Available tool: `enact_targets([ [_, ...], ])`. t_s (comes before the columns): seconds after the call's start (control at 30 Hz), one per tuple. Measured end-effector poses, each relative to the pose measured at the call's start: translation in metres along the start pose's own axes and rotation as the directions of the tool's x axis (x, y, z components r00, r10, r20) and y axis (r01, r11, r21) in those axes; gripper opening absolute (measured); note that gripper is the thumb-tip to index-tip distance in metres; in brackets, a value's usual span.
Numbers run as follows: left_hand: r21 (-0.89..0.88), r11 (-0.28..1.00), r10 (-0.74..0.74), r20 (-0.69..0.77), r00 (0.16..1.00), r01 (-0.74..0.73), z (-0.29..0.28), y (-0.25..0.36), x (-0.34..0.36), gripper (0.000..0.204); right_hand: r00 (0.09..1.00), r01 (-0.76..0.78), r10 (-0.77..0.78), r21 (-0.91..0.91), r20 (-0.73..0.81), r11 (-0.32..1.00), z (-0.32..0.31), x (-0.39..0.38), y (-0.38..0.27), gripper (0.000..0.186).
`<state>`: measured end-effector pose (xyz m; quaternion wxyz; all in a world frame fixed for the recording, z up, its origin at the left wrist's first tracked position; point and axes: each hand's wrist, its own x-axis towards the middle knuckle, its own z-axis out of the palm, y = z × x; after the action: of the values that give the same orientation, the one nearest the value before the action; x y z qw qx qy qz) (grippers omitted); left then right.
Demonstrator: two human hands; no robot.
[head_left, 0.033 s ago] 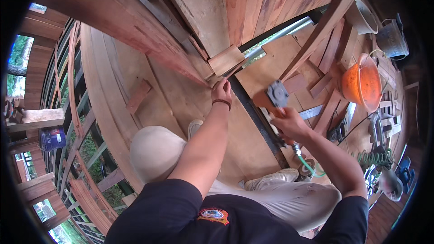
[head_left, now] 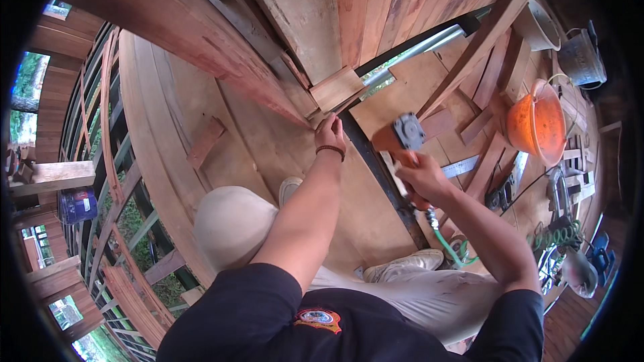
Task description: The person installs wooden planks onto a curved wall structure. They position each plank, align it with the existing wall, and secure it using a nail gun. The person also uses a hammer to adjust the fit of the planks.
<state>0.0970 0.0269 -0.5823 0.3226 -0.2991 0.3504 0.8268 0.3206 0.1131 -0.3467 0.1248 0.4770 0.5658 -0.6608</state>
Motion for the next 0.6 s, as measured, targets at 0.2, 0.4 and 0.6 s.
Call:
enact_targets([
  [0.2,-0.136,0.991,0.001,-0.026,1.000,-0.005,0.002,-0.007,0.025,0.014,0.996,0.065,-0.022,0.496,-0.092,0.866,0.041,0.097,0.023,0.020],
  [0.4,-0.099,0.990,0.097,0.003,0.995,-0.097,0.007,-0.003,0.022,0.019,0.962,0.236,-0.107,0.571,-0.251,0.787,0.060,0.128,0.038,0.010],
  [0.6,-0.201,0.976,0.081,-0.012,0.997,-0.082,0.003,-0.001,0.025,0.032,0.906,0.287,-0.197,0.203,-0.375,0.936,0.064,0.138,0.038,0.015],
])
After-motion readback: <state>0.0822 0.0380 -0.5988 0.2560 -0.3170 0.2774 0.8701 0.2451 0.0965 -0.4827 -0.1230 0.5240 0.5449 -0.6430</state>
